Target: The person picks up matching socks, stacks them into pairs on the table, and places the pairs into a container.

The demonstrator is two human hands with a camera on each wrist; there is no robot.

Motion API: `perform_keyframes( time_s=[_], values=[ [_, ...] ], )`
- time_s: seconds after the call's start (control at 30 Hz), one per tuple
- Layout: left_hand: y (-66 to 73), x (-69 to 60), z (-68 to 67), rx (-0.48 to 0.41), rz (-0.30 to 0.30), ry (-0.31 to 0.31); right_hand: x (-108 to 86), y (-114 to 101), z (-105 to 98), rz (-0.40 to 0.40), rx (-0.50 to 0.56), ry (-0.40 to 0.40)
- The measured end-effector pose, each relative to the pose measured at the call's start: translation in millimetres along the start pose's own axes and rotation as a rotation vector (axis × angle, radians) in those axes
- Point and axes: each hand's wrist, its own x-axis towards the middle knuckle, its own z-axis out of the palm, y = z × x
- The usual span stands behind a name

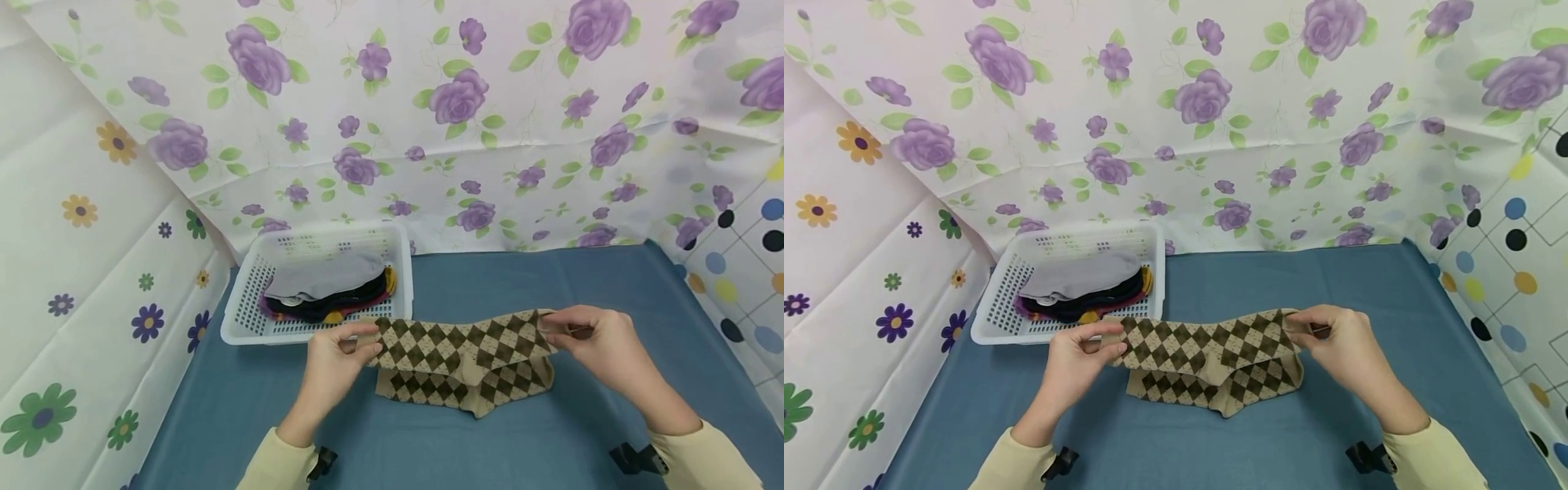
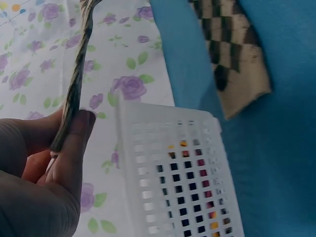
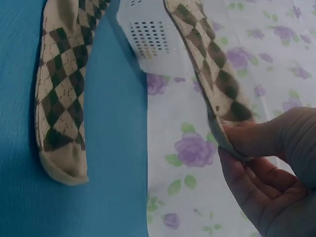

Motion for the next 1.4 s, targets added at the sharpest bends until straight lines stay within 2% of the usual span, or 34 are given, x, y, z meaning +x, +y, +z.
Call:
perform_keyframes(
  time_s=[0.13,0.27,0.37,0.57,0.8,0.93,1.13,1.4],
  values=[
    [-5.9,-4.4,5.1,0.024,0.000,-0.015,-0.1,2,-3,0.093,0.001,-0.057],
    [-11.1,-6.9,12.3,0.085,-0.001,-0.032,-1.0,4,-5,0.190,0.003,-0.153],
    [-15.9,-8.3,19.1,0.148,0.002,-0.056,-0.8,8,-4,0.227,0.011,-0.219],
    [-29.6,-11.8,31.4,0.255,-0.004,-0.111,-0.2,17,6,0.233,-0.017,-0.284],
    [-46.4,-6.5,38.1,0.274,-0.018,-0.144,-4.2,24,20,0.278,-0.010,-0.346],
    [-52.1,-2.4,40.1,0.273,-0.027,-0.154,-4.8,27,27,0.291,0.010,-0.346],
    [-60.7,-1.6,42.9,0.297,-0.048,-0.177,-6.1,36,37,0.269,-0.005,-0.330],
    [-65.6,-3.6,44.8,0.383,-0.021,-0.182,-10.8,45,46,0.287,-0.010,-0.353]
  ],
)
